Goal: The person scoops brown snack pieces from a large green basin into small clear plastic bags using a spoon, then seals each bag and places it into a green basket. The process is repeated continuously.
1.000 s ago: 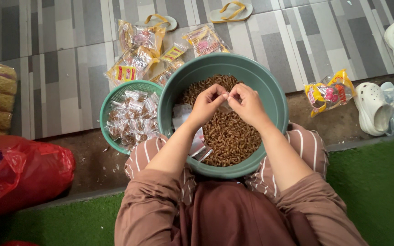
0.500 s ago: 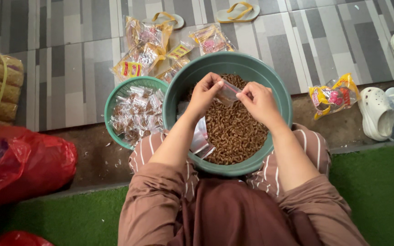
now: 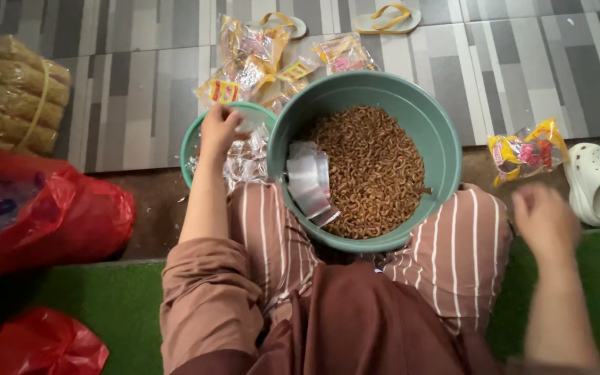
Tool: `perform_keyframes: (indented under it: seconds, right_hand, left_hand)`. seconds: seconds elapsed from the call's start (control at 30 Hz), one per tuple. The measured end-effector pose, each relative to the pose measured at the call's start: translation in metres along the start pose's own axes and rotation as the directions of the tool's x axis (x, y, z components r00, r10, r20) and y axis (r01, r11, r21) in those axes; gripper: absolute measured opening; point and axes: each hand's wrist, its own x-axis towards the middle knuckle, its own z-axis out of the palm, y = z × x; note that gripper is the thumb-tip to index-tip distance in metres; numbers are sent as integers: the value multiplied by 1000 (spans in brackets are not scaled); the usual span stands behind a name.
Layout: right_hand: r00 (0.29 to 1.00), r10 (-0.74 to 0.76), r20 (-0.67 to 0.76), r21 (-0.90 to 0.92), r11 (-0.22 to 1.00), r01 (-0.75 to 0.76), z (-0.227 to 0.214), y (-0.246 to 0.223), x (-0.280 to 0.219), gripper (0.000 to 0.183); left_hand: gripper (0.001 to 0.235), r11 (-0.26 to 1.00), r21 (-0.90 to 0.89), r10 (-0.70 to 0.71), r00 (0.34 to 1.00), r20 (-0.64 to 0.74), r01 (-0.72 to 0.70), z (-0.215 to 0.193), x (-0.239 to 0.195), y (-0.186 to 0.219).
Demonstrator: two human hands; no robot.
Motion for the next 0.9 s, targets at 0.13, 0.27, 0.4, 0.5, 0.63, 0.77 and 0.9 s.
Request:
perform_keyframes:
  seconds: [0.13,0.27,0.4,0.5,0.63,0.77,0.9]
  right_hand:
    - [869,250,428,-358,929,-91,57,62,-77,33]
    - [787,202,583,-254,965,-60,104,75,-143,39]
    - [729,141,670,48,972,-232,122,75,-160,62]
    - [708,-164,687,388,906,-167,118,89,-167,57]
    - [664,-213,717,418,893,-165,104,107,-183,78]
    - [712,-236,661,481,862,-162,73,114,-194,59]
    - [802,129,583,379,830,-409,37,117,-193,50]
  left_hand:
    - [26,982,189,62,971,-232,-17,-57,-4,-60]
    - [40,969,247,76,979,-190,-27,-63,-23,-70]
    - [44,987,160,-46,988,145,23,-46,-76,-33]
    - [46,955,295,-111,941,318,13,-39,-129,-1]
    - [44,908,416,-66,969,237,-39,-37,-189,14]
    - [52,920,366,69,979,193,-138,-36,-217,11]
    - [57,897,411,133,986,104,-164,-36,-227,6]
